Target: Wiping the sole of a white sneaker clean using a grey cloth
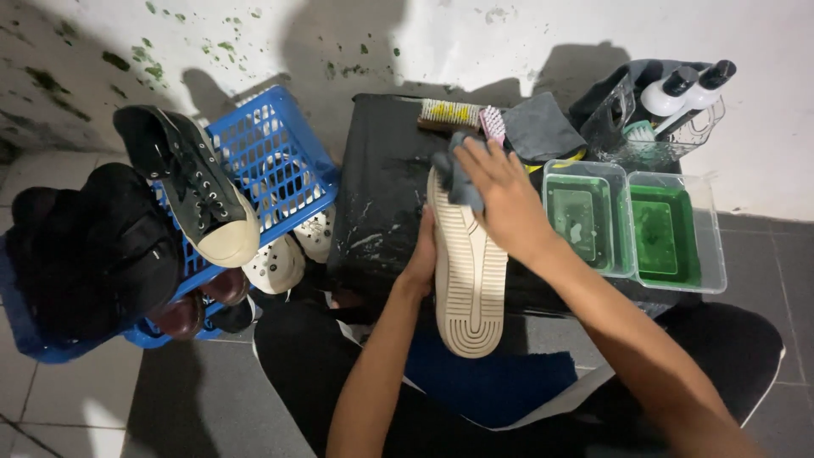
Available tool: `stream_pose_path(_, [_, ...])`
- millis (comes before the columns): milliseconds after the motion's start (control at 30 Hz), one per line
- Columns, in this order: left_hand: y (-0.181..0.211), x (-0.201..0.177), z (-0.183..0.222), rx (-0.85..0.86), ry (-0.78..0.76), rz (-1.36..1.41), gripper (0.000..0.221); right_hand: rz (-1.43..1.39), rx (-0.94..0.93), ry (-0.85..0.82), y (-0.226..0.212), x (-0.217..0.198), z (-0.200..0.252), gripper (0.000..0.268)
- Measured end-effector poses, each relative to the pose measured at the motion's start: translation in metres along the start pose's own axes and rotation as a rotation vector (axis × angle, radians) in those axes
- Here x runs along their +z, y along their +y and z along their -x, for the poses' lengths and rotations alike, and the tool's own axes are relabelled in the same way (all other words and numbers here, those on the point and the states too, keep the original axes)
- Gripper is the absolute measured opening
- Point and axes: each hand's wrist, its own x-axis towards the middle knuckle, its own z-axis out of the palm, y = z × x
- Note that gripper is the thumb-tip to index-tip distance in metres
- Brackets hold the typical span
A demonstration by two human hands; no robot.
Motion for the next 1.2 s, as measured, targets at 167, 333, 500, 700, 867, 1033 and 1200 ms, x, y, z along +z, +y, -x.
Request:
stream_pose_path(167, [0.012,0.009,0.012,0.025,-0.003,0.050,0.088,-0.127,0.045,-0.018,-0.009,-0.005,0.009,0.091])
stream_pose_path(333, [0.017,0.011,0.019,0.043,-0.017,0.160,0.093,-0.165,-0.042,-0.098,-0.035,-0.020,0.043,0.090])
stream_pose_path(500, [0.032,0.022,0.020,0.096,-0.177,0.441,0.097,-0.118,-0.229,-0.109,-0.059,-0.024,0.091,0.070])
stream_pose_path(700, [0.049,0.047,0.050,0.122,-0.160,0.420,0.082,-0.100,-0.264,-0.126,-0.047,-0.028,0.087,0.102])
stream_pose_path(867, [0.014,0.015,0.026,0.124,-0.076,0.283,0.077,-0.002,-0.198,-0.067,-0.031,-0.021,0.061,0.073])
stream_pose_path(1033, [0.025,0.020,0.039,0.125,-0.049,0.236,0.069,-0.094,-0.129,-0.091,-0.020,-0.011,0.047,0.089])
stream_pose_path(1200, [0.037,0.018,0.035,0.107,-0.086,0.187,0.056,-0.139,-0.015,-0.103,-0.014,-0.009,0.028,0.087])
